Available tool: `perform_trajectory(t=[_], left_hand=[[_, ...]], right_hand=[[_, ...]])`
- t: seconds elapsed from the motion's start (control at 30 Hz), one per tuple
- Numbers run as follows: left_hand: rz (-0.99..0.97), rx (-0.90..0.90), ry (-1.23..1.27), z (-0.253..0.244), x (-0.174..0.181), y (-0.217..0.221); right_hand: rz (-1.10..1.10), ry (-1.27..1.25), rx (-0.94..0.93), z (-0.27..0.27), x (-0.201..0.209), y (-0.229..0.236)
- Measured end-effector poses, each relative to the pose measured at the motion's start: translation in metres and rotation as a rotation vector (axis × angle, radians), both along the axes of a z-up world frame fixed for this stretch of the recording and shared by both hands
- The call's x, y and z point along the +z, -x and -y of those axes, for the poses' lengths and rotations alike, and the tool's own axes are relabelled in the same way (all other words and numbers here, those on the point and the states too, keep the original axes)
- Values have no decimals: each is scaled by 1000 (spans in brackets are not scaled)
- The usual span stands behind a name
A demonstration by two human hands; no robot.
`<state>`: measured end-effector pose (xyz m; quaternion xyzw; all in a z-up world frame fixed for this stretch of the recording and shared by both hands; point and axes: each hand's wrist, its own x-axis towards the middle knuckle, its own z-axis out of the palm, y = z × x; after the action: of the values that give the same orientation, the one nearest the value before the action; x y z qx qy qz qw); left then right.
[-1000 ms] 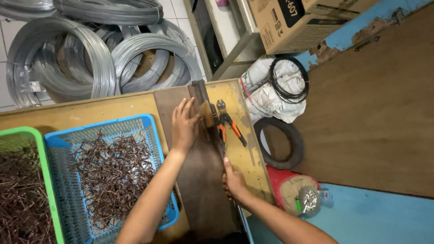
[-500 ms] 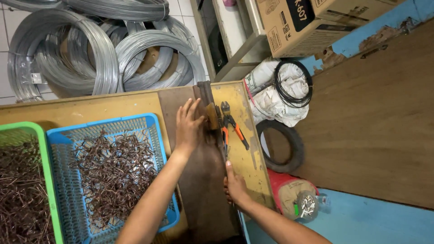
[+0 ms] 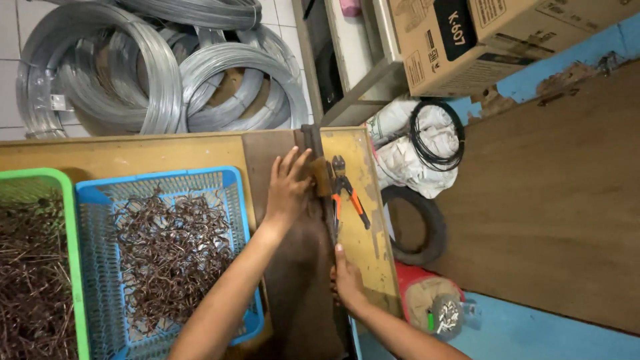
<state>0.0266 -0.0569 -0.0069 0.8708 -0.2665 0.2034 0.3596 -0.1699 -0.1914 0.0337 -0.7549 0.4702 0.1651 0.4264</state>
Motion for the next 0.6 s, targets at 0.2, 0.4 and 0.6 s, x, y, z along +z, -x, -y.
perform_trajectory(t=[0.2, 0.4, 0.6], left_hand=[[-38, -44, -11, -3, 14, 4], [-28, -31, -3, 0, 12, 6], [-45, -31, 27, 6, 3, 6]], right_hand=[[6, -38, -52, -4, 6, -2], [19, -18, 5, -1, 1, 1], [75, 31, 35, 14, -33, 7]])
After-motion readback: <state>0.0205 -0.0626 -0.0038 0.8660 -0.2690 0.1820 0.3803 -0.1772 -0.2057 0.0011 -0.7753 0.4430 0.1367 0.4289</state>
